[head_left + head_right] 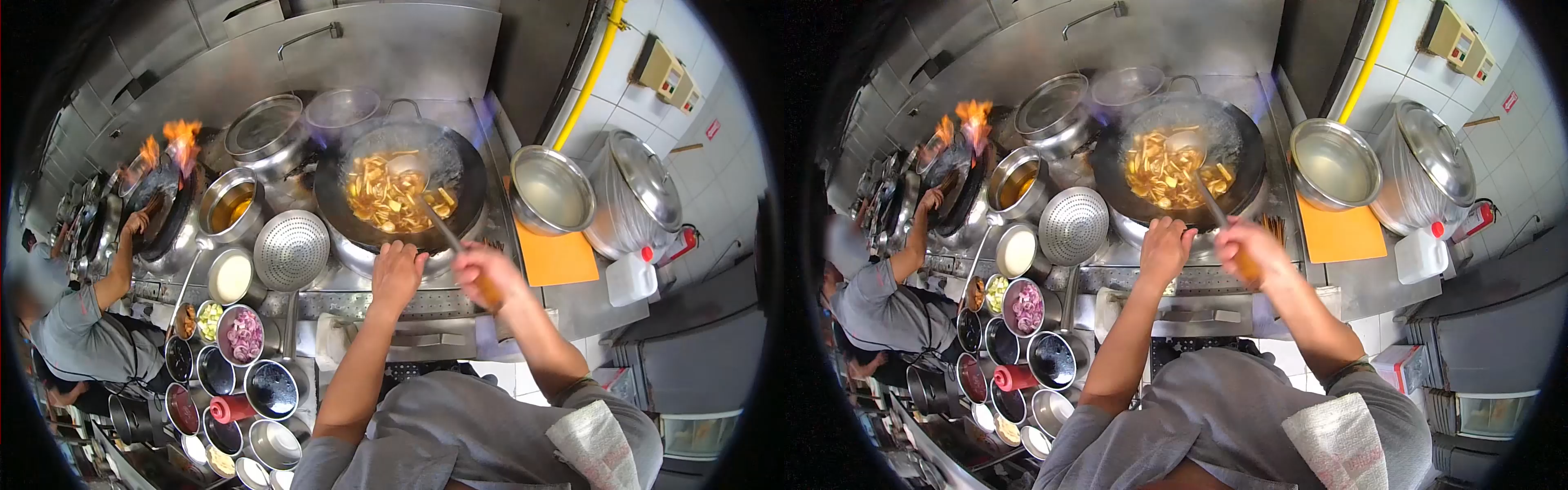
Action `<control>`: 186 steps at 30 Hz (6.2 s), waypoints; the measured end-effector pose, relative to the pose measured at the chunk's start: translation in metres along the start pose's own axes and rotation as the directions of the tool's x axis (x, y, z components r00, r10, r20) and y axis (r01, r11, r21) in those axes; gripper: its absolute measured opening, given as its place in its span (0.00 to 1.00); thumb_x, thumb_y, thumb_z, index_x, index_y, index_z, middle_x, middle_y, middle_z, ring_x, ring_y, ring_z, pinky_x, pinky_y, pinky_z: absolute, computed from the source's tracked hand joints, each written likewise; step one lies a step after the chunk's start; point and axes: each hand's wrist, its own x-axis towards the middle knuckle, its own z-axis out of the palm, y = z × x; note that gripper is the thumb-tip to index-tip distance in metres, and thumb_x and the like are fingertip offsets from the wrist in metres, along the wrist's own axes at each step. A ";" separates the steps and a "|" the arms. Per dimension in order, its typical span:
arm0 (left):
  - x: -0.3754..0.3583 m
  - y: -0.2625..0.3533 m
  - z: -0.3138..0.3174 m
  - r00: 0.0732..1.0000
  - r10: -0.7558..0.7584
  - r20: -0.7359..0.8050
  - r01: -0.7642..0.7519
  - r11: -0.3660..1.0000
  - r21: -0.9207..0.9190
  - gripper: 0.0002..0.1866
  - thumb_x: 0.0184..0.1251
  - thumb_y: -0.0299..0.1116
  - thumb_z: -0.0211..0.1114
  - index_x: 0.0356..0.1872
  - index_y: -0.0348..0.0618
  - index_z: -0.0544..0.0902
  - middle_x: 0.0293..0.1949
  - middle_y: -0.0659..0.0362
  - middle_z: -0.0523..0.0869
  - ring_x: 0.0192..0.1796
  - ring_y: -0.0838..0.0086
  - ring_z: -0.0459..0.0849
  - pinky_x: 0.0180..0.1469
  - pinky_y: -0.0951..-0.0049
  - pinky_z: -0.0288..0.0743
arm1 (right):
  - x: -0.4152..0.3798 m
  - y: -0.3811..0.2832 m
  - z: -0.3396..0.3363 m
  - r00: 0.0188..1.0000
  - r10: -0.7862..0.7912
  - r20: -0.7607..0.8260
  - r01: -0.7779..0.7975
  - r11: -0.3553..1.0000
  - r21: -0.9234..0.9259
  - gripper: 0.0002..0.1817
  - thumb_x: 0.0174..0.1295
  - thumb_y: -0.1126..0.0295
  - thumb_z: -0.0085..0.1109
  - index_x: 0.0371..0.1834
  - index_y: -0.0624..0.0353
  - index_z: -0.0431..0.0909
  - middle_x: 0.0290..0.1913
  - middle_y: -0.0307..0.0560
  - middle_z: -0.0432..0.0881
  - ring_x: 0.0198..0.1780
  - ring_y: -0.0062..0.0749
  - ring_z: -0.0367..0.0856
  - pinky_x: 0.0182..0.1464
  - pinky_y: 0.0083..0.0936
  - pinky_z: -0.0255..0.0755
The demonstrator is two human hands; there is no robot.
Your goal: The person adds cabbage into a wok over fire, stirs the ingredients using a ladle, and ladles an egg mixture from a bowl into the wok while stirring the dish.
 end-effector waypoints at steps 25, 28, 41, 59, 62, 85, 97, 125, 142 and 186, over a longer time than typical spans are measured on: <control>0.000 0.016 -0.011 1.000 -0.019 0.023 0.019 1.000 0.019 0.12 0.63 0.38 0.70 0.30 0.39 0.82 0.34 0.51 0.81 0.41 0.54 0.77 0.44 0.55 0.73 | -0.046 -0.044 -0.046 0.922 -0.375 0.093 0.070 -0.074 -0.995 0.37 0.61 0.78 0.59 0.76 0.56 0.61 0.25 0.43 0.77 0.24 0.25 0.78 0.28 0.28 0.72; 0.001 0.012 -0.010 1.000 -0.009 0.025 0.009 1.000 -0.010 0.11 0.65 0.36 0.69 0.31 0.38 0.82 0.33 0.49 0.80 0.39 0.52 0.75 0.44 0.55 0.70 | -0.034 -0.033 -0.052 0.888 -0.450 0.096 0.059 -0.096 -0.994 0.38 0.60 0.78 0.58 0.76 0.57 0.60 0.26 0.45 0.78 0.22 0.27 0.78 0.27 0.29 0.72; -0.004 0.028 -0.020 1.000 0.008 -0.003 -0.008 1.000 -0.019 0.10 0.63 0.34 0.69 0.29 0.40 0.80 0.32 0.49 0.80 0.38 0.50 0.76 0.41 0.53 0.69 | -0.088 -0.060 -0.070 0.897 -0.417 -0.147 0.344 0.867 -0.360 0.34 0.67 0.78 0.53 0.76 0.56 0.57 0.32 0.42 0.75 0.20 0.19 0.71 0.18 0.20 0.68; 0.000 0.029 -0.016 0.999 0.029 0.032 -0.030 0.999 0.040 0.11 0.69 0.37 0.65 0.33 0.38 0.81 0.33 0.49 0.78 0.39 0.52 0.74 0.43 0.54 0.68 | -0.152 -0.055 -0.127 0.691 -0.464 -0.554 0.158 0.845 -0.511 0.33 0.62 0.75 0.56 0.72 0.66 0.58 0.28 0.39 0.73 0.22 0.21 0.73 0.17 0.23 0.68; -0.001 0.028 -0.015 0.999 0.032 0.017 -0.032 0.999 0.032 0.11 0.69 0.37 0.65 0.33 0.38 0.81 0.33 0.49 0.78 0.38 0.52 0.74 0.43 0.55 0.68 | -0.154 -0.058 -0.125 0.710 -0.438 -0.551 0.174 0.868 -0.466 0.34 0.63 0.75 0.56 0.73 0.66 0.57 0.30 0.40 0.74 0.22 0.22 0.73 0.18 0.23 0.68; -0.004 0.023 -0.012 0.999 0.025 -0.028 -0.025 1.000 0.007 0.10 0.64 0.36 0.69 0.31 0.40 0.80 0.34 0.50 0.80 0.39 0.51 0.76 0.43 0.54 0.71 | 0.000 -0.009 -0.030 0.945 -0.310 -0.105 0.141 0.673 -0.726 0.34 0.63 0.76 0.57 0.74 0.62 0.57 0.29 0.40 0.75 0.23 0.21 0.73 0.25 0.21 0.68; -0.002 0.022 -0.015 1.000 0.014 -0.008 -0.014 0.999 -0.039 0.10 0.63 0.36 0.69 0.32 0.39 0.81 0.34 0.50 0.80 0.40 0.53 0.77 0.44 0.55 0.72 | -0.013 -0.025 -0.054 0.964 -0.232 -0.127 0.039 0.600 -0.799 0.32 0.63 0.77 0.58 0.72 0.58 0.60 0.27 0.39 0.76 0.22 0.18 0.73 0.21 0.21 0.68; -0.163 0.043 -0.074 0.639 -0.266 0.722 0.539 0.824 -0.174 0.17 0.68 0.42 0.68 0.50 0.43 0.86 0.50 0.50 0.87 0.54 0.55 0.84 0.58 0.61 0.76 | 0.009 -0.035 -0.034 0.982 -0.186 -0.030 0.064 0.477 -0.877 0.31 0.63 0.73 0.58 0.71 0.59 0.63 0.29 0.45 0.78 0.23 0.25 0.78 0.26 0.25 0.73; -0.299 -0.047 0.187 0.776 -0.348 0.525 0.232 0.933 0.275 0.24 0.67 0.46 0.59 0.61 0.48 0.80 0.64 0.47 0.78 0.69 0.46 0.71 0.73 0.46 0.60 | -0.026 -0.060 -0.085 0.998 -0.052 -0.046 -0.007 0.590 -0.807 0.30 0.64 0.75 0.58 0.70 0.58 0.65 0.29 0.40 0.77 0.20 0.23 0.74 0.24 0.25 0.70; -0.134 0.280 -0.177 0.417 0.904 0.094 0.165 0.026 -0.986 0.19 0.73 0.40 0.61 0.56 0.38 0.81 0.50 0.52 0.84 0.51 0.62 0.82 0.52 0.67 0.76 | 0.019 -0.008 -0.045 0.947 -0.306 0.096 0.228 0.431 -0.873 0.30 0.56 0.79 0.57 0.66 0.61 0.67 0.26 0.40 0.77 0.18 0.24 0.73 0.21 0.25 0.67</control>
